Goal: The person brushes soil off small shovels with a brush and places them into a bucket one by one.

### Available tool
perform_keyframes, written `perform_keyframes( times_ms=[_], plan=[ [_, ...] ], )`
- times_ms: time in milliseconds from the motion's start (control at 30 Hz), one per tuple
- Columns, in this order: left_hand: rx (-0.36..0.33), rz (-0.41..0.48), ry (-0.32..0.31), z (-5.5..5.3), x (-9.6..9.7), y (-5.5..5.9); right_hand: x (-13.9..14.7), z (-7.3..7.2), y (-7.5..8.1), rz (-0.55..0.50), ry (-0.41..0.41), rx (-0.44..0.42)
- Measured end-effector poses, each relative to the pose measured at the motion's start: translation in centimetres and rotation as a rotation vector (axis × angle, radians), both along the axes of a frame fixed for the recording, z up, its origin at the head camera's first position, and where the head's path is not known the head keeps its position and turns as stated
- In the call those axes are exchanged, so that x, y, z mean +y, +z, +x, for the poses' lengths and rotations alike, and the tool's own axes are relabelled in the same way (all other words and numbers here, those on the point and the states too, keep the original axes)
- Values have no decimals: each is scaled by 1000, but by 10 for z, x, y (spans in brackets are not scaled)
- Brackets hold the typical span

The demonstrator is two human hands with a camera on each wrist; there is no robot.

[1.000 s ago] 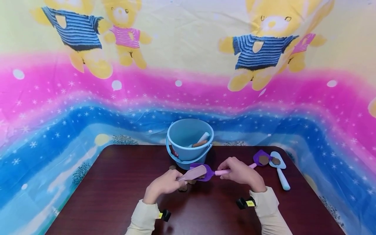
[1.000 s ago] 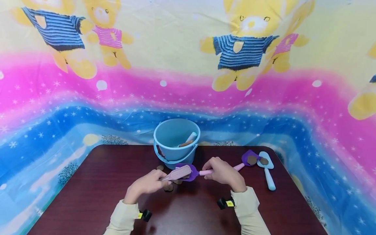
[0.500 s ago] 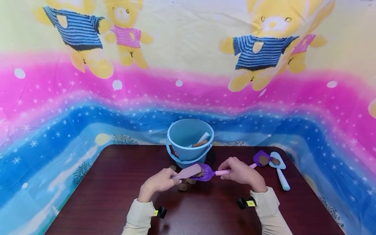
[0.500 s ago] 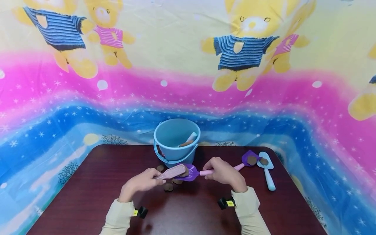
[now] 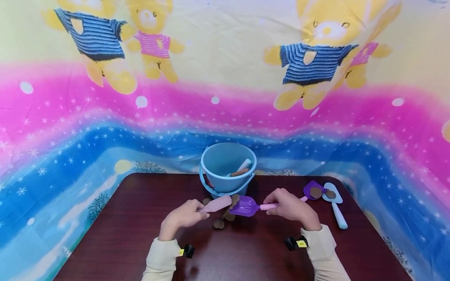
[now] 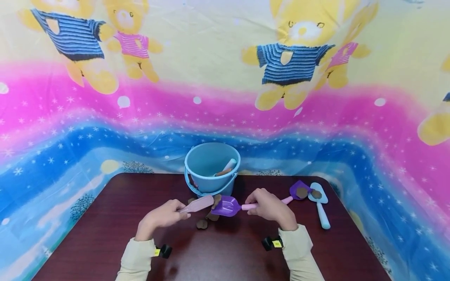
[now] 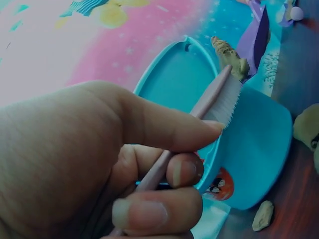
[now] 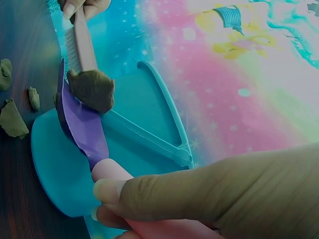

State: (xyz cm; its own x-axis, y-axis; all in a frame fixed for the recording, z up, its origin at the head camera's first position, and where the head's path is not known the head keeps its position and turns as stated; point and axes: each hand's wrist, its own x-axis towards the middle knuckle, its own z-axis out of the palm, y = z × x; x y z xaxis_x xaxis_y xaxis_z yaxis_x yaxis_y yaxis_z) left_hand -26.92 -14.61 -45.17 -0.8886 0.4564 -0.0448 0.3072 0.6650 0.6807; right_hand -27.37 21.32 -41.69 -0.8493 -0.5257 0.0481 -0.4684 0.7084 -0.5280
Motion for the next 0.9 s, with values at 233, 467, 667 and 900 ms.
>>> perform_keyframes(
  times_ms=[233, 467, 667, 900],
  plan=[
    [-21, 49, -11, 1, -5, 5, 0, -2, -3, -2, 23, 1],
    [-18, 77, -98, 0, 9, 5, -4, -3, -5, 7, 44, 25],
    [-6, 64, -188, 0, 28, 0, -9, 0, -4, 6, 47, 25],
    [2, 56, -208, 4, 44, -7, -13, 2, -3, 7, 51, 34]
  ],
)
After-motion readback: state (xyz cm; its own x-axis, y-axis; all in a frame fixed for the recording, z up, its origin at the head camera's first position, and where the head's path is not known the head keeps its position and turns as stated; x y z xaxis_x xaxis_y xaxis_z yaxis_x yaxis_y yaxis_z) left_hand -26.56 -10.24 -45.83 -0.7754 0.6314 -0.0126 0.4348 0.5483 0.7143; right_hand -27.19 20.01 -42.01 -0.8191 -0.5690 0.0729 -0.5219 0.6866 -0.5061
